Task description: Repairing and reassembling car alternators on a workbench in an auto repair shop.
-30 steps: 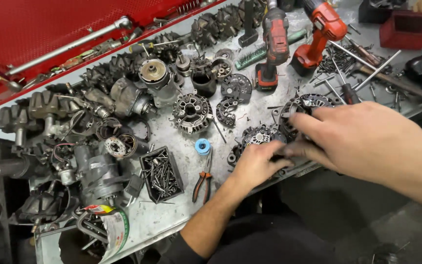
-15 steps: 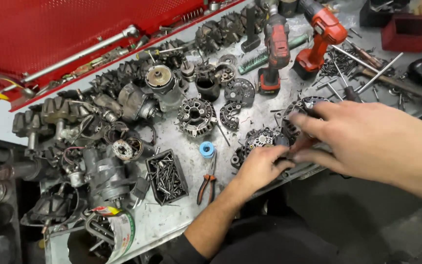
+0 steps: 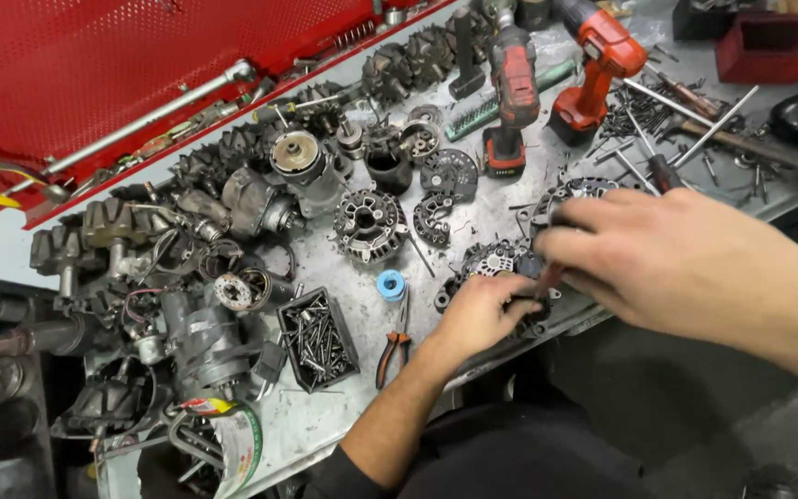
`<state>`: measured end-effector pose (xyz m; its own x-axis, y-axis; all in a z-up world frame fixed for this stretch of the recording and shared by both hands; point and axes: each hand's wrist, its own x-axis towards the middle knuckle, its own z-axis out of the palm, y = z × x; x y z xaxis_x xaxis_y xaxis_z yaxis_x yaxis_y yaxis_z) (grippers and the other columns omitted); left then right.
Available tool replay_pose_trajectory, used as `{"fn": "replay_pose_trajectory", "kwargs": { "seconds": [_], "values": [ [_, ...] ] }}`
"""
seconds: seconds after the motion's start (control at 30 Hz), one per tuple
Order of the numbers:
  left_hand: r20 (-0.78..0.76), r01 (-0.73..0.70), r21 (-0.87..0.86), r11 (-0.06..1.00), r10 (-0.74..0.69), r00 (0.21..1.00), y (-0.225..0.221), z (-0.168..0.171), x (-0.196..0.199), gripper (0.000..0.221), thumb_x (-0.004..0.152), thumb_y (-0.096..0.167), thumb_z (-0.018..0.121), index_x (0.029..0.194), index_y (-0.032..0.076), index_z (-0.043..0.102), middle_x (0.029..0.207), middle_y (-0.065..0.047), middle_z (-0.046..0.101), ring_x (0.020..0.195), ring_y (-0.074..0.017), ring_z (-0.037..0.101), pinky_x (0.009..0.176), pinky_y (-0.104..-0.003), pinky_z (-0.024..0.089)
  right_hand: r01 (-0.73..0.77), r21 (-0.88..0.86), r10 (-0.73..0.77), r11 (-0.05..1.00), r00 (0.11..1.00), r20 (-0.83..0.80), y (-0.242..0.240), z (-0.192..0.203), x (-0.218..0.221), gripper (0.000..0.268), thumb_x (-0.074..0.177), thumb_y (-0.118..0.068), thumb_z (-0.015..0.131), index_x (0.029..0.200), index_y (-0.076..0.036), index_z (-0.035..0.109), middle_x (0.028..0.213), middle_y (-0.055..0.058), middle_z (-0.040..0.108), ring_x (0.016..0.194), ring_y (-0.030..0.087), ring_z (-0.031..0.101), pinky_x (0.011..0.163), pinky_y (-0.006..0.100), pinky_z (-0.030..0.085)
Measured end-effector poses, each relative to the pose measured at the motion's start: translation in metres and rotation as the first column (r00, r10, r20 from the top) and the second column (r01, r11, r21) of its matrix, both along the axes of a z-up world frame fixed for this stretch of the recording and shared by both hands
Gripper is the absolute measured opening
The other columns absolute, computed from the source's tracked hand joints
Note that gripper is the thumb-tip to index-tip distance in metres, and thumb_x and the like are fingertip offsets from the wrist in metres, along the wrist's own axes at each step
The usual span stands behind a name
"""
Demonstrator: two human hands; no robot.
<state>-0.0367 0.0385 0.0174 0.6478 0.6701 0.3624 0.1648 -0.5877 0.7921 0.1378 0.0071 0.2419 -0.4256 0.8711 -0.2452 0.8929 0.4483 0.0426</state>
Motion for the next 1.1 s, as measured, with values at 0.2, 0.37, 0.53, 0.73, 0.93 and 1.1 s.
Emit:
{"fn": "replay_pose_trajectory", "kwargs": {
  "seconds": [0.2, 0.37, 0.53, 0.73, 0.93, 1.1],
  "values": [
    [-0.084, -0.134, -0.014, 0.991, 0.132, 0.988, -0.002, -0.001, 0.005, 0.030, 0.083, 0.031, 0.083, 0.101, 0.009, 0.074, 0.094, -0.011, 0.075, 0.087, -0.0316, 0.074, 0.078, -0.040, 0.059, 0.108, -0.028, -0.098, 0.994, 0.961, 0.257, 0.000, -0.001, -0.001, 0.037, 0.101, -0.056, 0.057, 0.108, -0.020, 0.055, 0.082, -0.001, 0.066, 0.082, 0.023, 0.073, 0.073, 0.034, 0.057],
    [-0.197, -0.216, -0.024, 0.976, 0.207, 0.958, -0.007, 0.008, 0.008, 0.032, 0.077, 0.039, 0.083, 0.096, 0.014, 0.079, 0.089, -0.010, 0.076, 0.079, -0.0312, 0.073, 0.072, -0.041, 0.058, 0.119, -0.018, -0.116, 0.993, 0.984, 0.132, -0.001, 0.006, -0.007, 0.047, 0.091, -0.062, 0.060, 0.107, -0.018, 0.056, 0.070, 0.000, 0.067, 0.066, 0.025, 0.071, 0.061, 0.038, 0.057],
    [-0.107, -0.168, -0.011, 0.986, 0.166, 0.980, -0.004, -0.005, 0.005, 0.034, 0.085, 0.039, 0.080, 0.104, 0.012, 0.077, 0.093, -0.011, 0.075, 0.082, -0.0309, 0.073, 0.073, -0.040, 0.058, -0.062, 0.099, 0.066, 0.993, 0.997, -0.043, 0.002, -0.010, 0.006, 0.031, 0.088, -0.046, 0.057, 0.104, -0.019, 0.060, 0.074, 0.002, 0.066, 0.071, 0.026, 0.072, 0.058, 0.041, 0.055],
    [-0.225, -0.209, -0.090, 0.974, 0.184, 0.957, -0.003, 0.012, 0.005, 0.043, 0.076, 0.043, 0.087, 0.094, 0.006, 0.074, 0.085, -0.015, 0.074, 0.077, -0.0306, 0.073, 0.072, -0.039, 0.058, 0.040, 0.041, -0.045, 0.998, 0.990, 0.135, 0.001, -0.012, 0.004, 0.035, 0.093, -0.056, 0.062, 0.107, -0.023, 0.061, 0.084, -0.003, 0.065, 0.083, 0.020, 0.072, 0.069, 0.037, 0.057],
    [-0.080, -0.145, -0.142, 0.979, 0.135, 0.988, -0.001, 0.001, 0.003, 0.036, 0.083, 0.034, 0.083, 0.107, 0.008, 0.075, 0.092, -0.013, 0.076, 0.080, -0.0291, 0.075, 0.075, -0.038, 0.060, -0.060, 0.256, 0.169, 0.965, 0.886, -0.431, 0.005, -0.041, 0.016, 0.036, 0.081, -0.037, 0.073, 0.107, -0.013, 0.066, 0.096, 0.007, 0.068, 0.082, 0.027, 0.072, 0.062, 0.039, 0.056],
    [0.061, -0.157, -0.037, 0.987, 0.159, 0.985, -0.001, -0.002, 0.001, 0.039, 0.079, 0.032, 0.086, 0.103, 0.005, 0.070, 0.093, -0.013, 0.075, 0.084, -0.0296, 0.075, 0.077, -0.039, 0.060, 0.120, 0.179, 0.062, 0.977, 0.637, -0.769, 0.008, -0.110, 0.009, 0.035, 0.086, -0.028, 0.078, 0.112, -0.008, 0.067, 0.097, 0.007, 0.075, 0.086, 0.016, 0.076, 0.076, 0.030, 0.060]
  ]
}}
